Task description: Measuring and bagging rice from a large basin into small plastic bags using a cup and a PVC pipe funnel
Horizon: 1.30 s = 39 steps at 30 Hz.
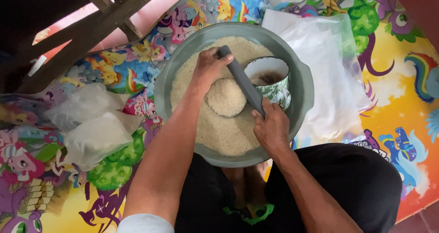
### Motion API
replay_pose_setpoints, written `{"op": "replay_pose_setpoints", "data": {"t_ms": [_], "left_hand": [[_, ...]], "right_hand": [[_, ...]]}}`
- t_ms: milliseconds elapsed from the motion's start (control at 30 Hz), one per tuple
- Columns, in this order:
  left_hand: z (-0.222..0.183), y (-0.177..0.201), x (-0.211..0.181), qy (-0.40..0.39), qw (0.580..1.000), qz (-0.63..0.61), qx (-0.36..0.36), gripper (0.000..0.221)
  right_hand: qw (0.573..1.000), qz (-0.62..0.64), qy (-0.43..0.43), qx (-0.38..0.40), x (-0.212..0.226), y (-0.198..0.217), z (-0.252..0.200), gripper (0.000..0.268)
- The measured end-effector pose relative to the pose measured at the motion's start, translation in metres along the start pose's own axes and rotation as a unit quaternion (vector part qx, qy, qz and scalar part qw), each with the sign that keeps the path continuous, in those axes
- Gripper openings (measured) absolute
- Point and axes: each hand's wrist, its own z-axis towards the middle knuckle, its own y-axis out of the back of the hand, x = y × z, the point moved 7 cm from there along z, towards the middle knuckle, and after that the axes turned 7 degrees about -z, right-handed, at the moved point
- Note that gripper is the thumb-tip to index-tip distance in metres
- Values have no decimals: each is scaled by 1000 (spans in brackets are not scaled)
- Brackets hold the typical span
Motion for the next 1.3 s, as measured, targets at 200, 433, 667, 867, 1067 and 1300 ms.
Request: {"op": "replay_pose_setpoints", "data": {"t_ms": [200, 433, 667, 867, 1067, 1300], "left_hand": [[-5, 6, -19, 8, 999, 48, -13, 71], [-10, 34, -6, 54, 994, 88, -28, 77], [-27, 50, 11, 68, 993, 87, -52, 77], [-62, 54, 1, 102, 989, 85, -70, 83], [-69, 61, 20, 140, 983, 93, -77, 87], [-84, 69, 44, 131, 984, 35, -114, 75]], "right_hand": [[999, -1, -5, 43, 0, 5, 10, 47], [996, 24, -8, 83, 6, 0, 17, 50], [984, 2, -20, 176, 8, -4, 22, 54], [980, -45, 19, 193, 10, -4, 20, 53], [973, -72, 37, 216, 6, -4, 24, 51], [970, -54, 75, 225, 21, 14, 21, 49]]}}
